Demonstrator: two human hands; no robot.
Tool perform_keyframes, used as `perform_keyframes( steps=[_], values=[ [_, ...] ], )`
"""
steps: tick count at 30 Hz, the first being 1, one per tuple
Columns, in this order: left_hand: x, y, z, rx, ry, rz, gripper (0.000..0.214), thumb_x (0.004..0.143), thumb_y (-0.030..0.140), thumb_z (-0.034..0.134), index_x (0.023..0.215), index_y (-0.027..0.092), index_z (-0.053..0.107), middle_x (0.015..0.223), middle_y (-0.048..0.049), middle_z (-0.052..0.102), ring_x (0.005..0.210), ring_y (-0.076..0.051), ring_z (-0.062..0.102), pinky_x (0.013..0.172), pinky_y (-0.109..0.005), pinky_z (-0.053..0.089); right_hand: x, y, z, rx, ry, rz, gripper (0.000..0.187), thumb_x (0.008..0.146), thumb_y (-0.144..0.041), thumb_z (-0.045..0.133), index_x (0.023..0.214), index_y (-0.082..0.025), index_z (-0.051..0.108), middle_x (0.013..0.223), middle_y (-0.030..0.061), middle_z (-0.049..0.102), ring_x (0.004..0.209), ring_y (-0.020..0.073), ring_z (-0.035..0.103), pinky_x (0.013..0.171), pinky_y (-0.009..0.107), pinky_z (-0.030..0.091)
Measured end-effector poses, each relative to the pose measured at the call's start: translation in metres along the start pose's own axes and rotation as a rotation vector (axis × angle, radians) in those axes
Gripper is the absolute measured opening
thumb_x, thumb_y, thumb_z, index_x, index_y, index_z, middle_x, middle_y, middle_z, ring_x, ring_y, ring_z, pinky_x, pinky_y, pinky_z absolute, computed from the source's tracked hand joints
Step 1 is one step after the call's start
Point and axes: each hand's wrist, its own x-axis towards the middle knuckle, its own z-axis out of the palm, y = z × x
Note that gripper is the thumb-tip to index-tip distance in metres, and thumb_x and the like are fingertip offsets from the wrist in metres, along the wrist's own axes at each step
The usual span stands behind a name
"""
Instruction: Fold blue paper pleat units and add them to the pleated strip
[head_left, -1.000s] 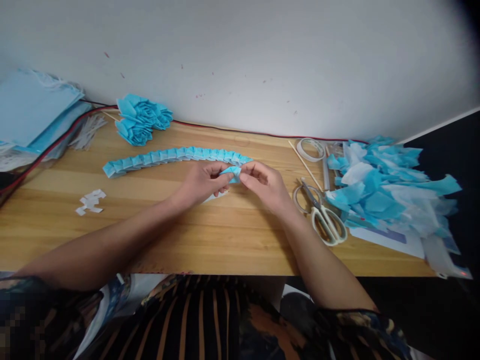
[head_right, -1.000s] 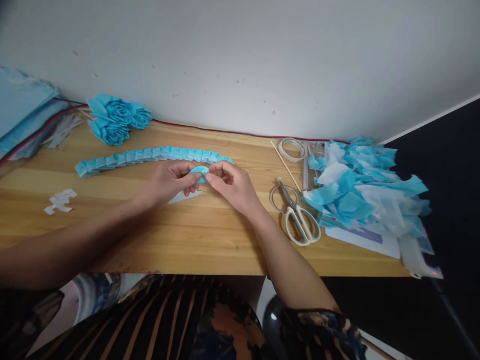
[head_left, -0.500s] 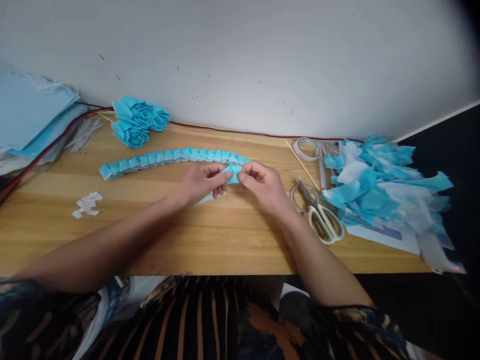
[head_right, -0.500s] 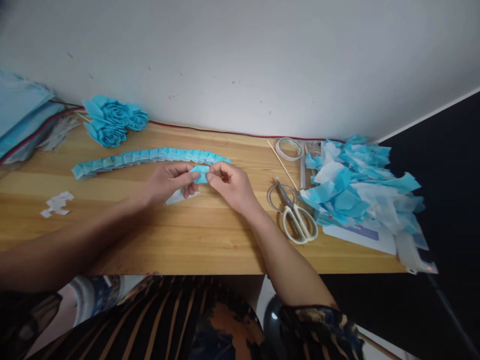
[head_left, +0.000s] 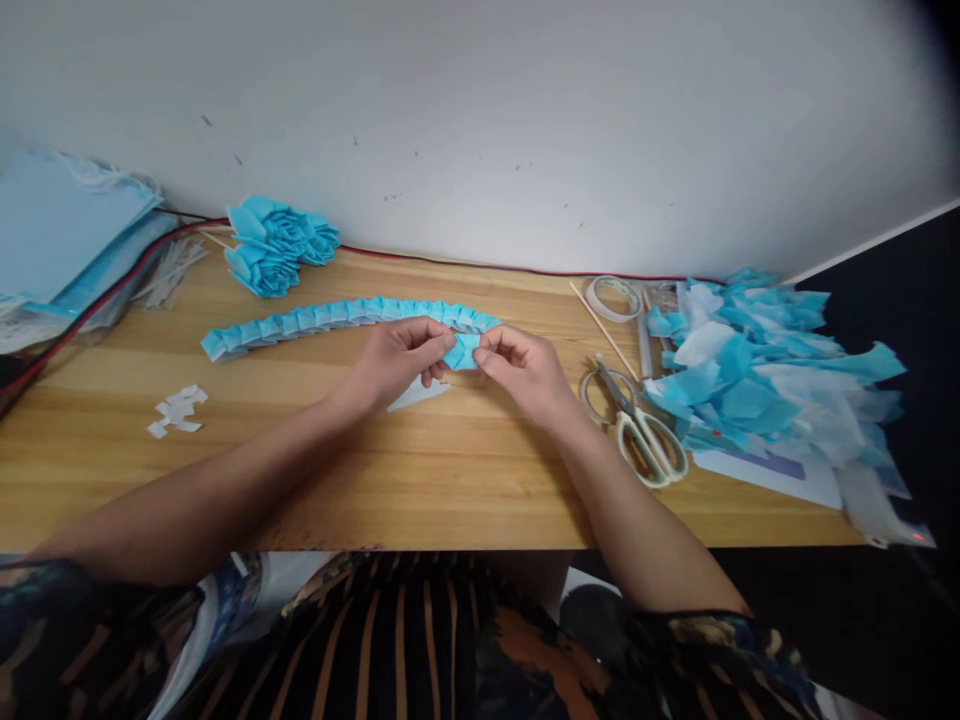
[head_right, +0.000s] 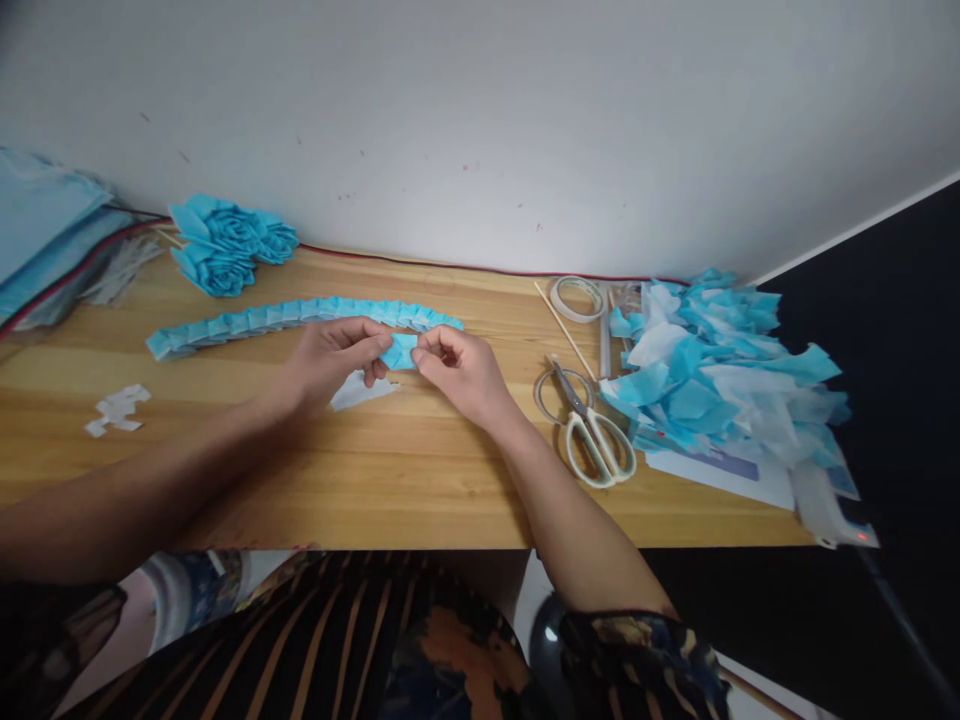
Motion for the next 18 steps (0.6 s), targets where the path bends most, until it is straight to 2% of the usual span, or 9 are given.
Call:
perform_keyframes(
  steps=[4,7,11,18],
  values=[
    [-0.0007,0.0006,0.0004,-0.005,-0.004,0.018,0.032,0.088,0.045,0.068,0.074,0.016,0.065,0.06,-0.0007,0.065,0.05,-0.01,0.058,0.052,-0.021,0.048,-0.0003,0.0,0.0,0.013,0.016,-0.014,0.019,0.079,-0.038,0.065,0.073,-0.021,0.058,0.066,-0.0037,0.053,0.064,0.012,0.046,0.063,0.029,0.038],
    [-0.0001,-0.0001,0.0012,0.026,-0.053,0.02,0.035,0.083,0.05,0.073,0.077,0.017,0.064,0.06,0.0005,0.065,0.05,-0.01,0.058,0.051,-0.021,0.048,-0.0007,0.0011,0.0,0.013,0.025,-0.011,0.018,0.079,-0.038,0.065,0.074,-0.022,0.059,0.066,-0.0043,0.052,0.063,0.0119,0.045,0.063,0.029,0.037],
    [0.0,-0.0007,0.0023,0.061,-0.096,0.024,0.026,0.08,0.041,0.074,0.078,0.017,0.063,0.062,0.0024,0.063,0.051,-0.008,0.056,0.052,-0.02,0.048,-0.0011,0.0015,0.0008,0.0,0.016,-0.013,0.018,0.08,-0.038,0.065,0.074,-0.022,0.06,0.065,-0.0047,0.05,0.063,0.0116,0.043,0.062,0.028,0.036],
    [0.0001,-0.0007,0.0041,0.036,-0.079,0.003,0.012,0.081,0.028,0.069,0.077,0.017,0.064,0.059,0.0037,0.062,0.048,-0.007,0.054,0.05,-0.019,0.046,-0.0011,-0.0012,0.0025,0.001,0.009,-0.012,0.019,0.079,-0.039,0.065,0.074,-0.022,0.059,0.066,-0.0043,0.05,0.063,0.0117,0.043,0.061,0.028,0.035]
  ],
)
